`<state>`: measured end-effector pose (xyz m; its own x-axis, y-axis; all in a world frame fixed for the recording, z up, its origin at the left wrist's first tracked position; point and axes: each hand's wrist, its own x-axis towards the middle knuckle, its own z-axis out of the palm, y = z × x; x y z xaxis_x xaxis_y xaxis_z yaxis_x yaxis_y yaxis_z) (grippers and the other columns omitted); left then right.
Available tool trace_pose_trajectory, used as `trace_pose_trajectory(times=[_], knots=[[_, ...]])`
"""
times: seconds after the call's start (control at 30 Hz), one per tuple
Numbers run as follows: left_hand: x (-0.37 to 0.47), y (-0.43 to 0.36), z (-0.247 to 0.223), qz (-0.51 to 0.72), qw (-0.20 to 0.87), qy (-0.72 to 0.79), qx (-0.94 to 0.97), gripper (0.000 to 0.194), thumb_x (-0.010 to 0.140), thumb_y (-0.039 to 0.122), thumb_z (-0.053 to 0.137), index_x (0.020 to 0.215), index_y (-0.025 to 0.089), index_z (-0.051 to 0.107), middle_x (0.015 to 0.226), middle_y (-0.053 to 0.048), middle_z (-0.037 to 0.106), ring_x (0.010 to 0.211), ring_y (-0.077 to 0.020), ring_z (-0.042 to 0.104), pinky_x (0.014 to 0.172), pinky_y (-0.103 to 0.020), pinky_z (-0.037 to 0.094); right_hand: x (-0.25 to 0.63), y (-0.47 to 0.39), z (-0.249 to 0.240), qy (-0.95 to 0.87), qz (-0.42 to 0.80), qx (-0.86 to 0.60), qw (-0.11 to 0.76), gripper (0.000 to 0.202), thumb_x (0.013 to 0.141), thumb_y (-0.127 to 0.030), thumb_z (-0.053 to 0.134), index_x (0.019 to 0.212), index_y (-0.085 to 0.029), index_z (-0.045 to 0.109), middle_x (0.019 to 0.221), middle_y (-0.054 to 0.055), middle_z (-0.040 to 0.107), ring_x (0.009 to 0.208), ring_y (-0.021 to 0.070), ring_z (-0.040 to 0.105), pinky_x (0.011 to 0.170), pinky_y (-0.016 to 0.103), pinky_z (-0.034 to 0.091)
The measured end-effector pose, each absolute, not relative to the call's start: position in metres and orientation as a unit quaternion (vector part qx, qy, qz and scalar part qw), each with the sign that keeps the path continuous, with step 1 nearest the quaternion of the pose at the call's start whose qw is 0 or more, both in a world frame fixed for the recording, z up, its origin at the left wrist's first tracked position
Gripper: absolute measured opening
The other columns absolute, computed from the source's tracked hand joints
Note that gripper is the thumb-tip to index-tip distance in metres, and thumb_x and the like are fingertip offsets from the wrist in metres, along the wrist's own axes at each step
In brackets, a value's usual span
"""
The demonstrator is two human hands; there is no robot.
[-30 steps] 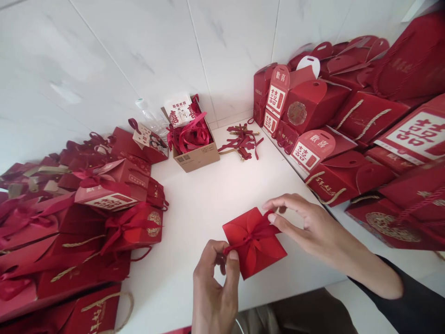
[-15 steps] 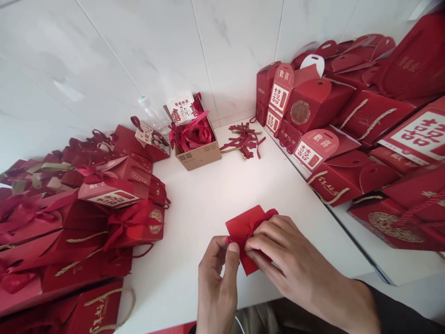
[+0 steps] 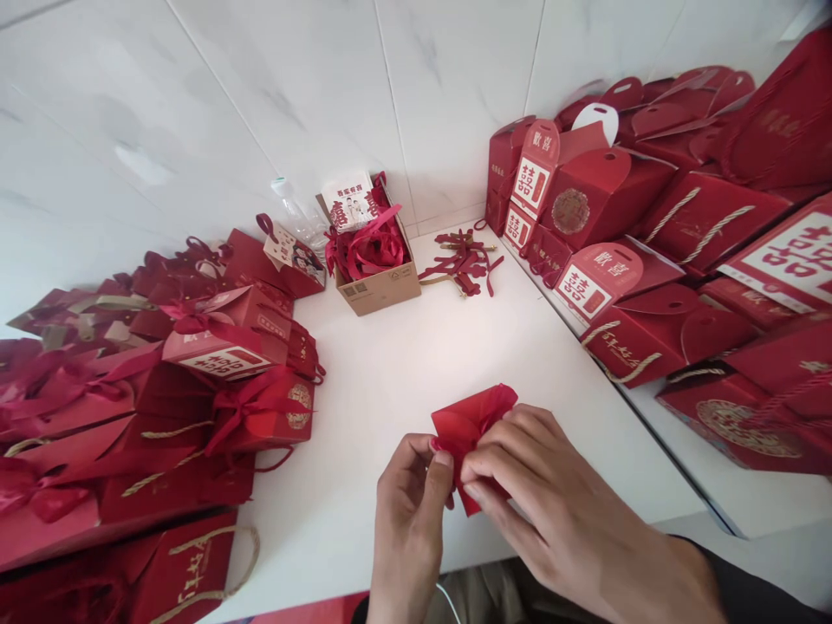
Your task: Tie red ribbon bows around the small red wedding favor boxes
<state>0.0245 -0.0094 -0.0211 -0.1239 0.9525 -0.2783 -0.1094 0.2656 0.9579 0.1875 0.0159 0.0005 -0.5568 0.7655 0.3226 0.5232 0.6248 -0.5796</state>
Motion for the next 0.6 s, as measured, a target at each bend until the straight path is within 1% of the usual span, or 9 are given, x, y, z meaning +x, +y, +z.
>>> trace_pose_trajectory(times=[0.07, 0.13, 0.2, 0.23, 0.3, 0.37, 0.47, 0.53, 0.6], knots=[[0.024, -0.009, -0.022, 0.480, 0.553, 0.572, 0.370, 0.029, 0.094, 0.047, 0.067, 0.085, 0.019, 0.062, 0.071, 0.002, 0.057, 0.064, -0.0115, 0.048, 0.061, -0.023, 0.045, 0.189, 0.008, 0.009, -0.849, 0.234, -0.363, 0.306, 0.010, 0.101, -0.015, 0.054, 0.096, -0.022, 0.059, 0.087, 0.002, 0.061, 0.083, 0.0220, 0.054, 0.088, 0.045, 0.046], [0.024, -0.009, -0.022, 0.475, 0.547, 0.577, 0.377, 0.031, 0.094, 0.048, 0.067, 0.085, 0.019, 0.061, 0.070, 0.002, 0.057, 0.064, -0.0117, 0.048, 0.061, -0.022, 0.044, 0.191, 0.001, 0.018, -0.839, 0.259, -0.356, 0.320, 0.008, 0.101, -0.018, 0.058, 0.096, -0.024, 0.059, 0.087, 0.001, 0.063, 0.087, 0.0212, 0.057, 0.090, 0.039, 0.049], [0.025, -0.009, -0.022, 0.463, 0.542, 0.587, 0.385, 0.032, 0.094, 0.050, 0.066, 0.085, 0.019, 0.060, 0.068, 0.002, 0.056, 0.064, -0.0121, 0.048, 0.061, -0.022, 0.045, 0.195, -0.005, 0.023, -0.838, 0.289, -0.335, 0.320, 0.010, 0.099, -0.019, 0.062, 0.096, -0.027, 0.059, 0.087, 0.000, 0.066, 0.090, 0.0204, 0.060, 0.090, 0.034, 0.052], [0.025, -0.010, -0.022, 0.458, 0.540, 0.591, 0.388, 0.033, 0.095, 0.050, 0.065, 0.086, 0.019, 0.060, 0.068, 0.002, 0.055, 0.064, -0.0124, 0.048, 0.061, -0.023, 0.045, 0.198, -0.006, 0.024, -0.839, 0.301, -0.321, 0.318, 0.010, 0.099, -0.019, 0.064, 0.098, -0.028, 0.060, 0.088, -0.001, 0.067, 0.091, 0.0205, 0.062, 0.091, 0.034, 0.052], [0.025, -0.011, -0.022, 0.456, 0.531, 0.596, 0.393, 0.033, 0.095, 0.051, 0.063, 0.088, 0.019, 0.061, 0.070, 0.001, 0.057, 0.065, -0.0132, 0.050, 0.061, -0.023, 0.045, 0.205, -0.002, 0.023, -0.828, 0.319, -0.328, 0.324, 0.011, 0.099, -0.021, 0.062, 0.105, -0.031, 0.060, 0.093, 0.000, 0.070, 0.093, 0.0217, 0.064, 0.093, 0.037, 0.054], [0.025, -0.013, -0.023, 0.469, 0.508, 0.604, 0.396, 0.031, 0.095, 0.051, 0.063, 0.095, 0.020, 0.063, 0.077, -0.001, 0.061, 0.068, -0.0142, 0.053, 0.063, -0.024, 0.047, 0.212, 0.007, 0.017, -0.791, 0.312, -0.400, 0.342, 0.014, 0.103, -0.026, 0.055, 0.115, -0.033, 0.059, 0.102, 0.002, 0.071, 0.098, 0.0239, 0.065, 0.092, 0.041, 0.054], [0.024, -0.014, -0.022, 0.471, 0.485, 0.609, 0.415, 0.034, 0.094, 0.050, 0.065, 0.112, 0.022, 0.066, 0.096, -0.006, 0.068, 0.076, -0.0165, 0.059, 0.067, -0.026, 0.050, 0.219, 0.028, 0.005, -0.744, 0.253, -0.510, 0.350, 0.022, 0.106, -0.034, 0.049, 0.126, -0.031, 0.058, 0.117, 0.008, 0.068, 0.113, 0.0281, 0.062, 0.092, 0.046, 0.054], [0.024, -0.014, -0.020, 0.464, 0.480, 0.608, 0.430, 0.036, 0.092, 0.050, 0.067, 0.115, 0.022, 0.067, 0.104, -0.008, 0.070, 0.079, -0.0180, 0.061, 0.070, -0.028, 0.052, 0.219, 0.040, -0.002, -0.749, 0.246, -0.520, 0.329, 0.028, 0.105, -0.040, 0.052, 0.129, -0.029, 0.060, 0.121, 0.010, 0.067, 0.116, 0.0298, 0.061, 0.094, 0.049, 0.054], [0.026, -0.014, -0.017, 0.459, 0.475, 0.608, 0.439, 0.034, 0.090, 0.048, 0.069, 0.111, 0.022, 0.068, 0.102, -0.008, 0.071, 0.078, -0.0184, 0.062, 0.071, -0.029, 0.052, 0.215, 0.048, -0.005, -0.762, 0.268, -0.505, 0.306, 0.025, 0.103, -0.039, 0.055, 0.124, -0.028, 0.064, 0.117, 0.010, 0.066, 0.114, 0.0288, 0.060, 0.093, 0.048, 0.054]])
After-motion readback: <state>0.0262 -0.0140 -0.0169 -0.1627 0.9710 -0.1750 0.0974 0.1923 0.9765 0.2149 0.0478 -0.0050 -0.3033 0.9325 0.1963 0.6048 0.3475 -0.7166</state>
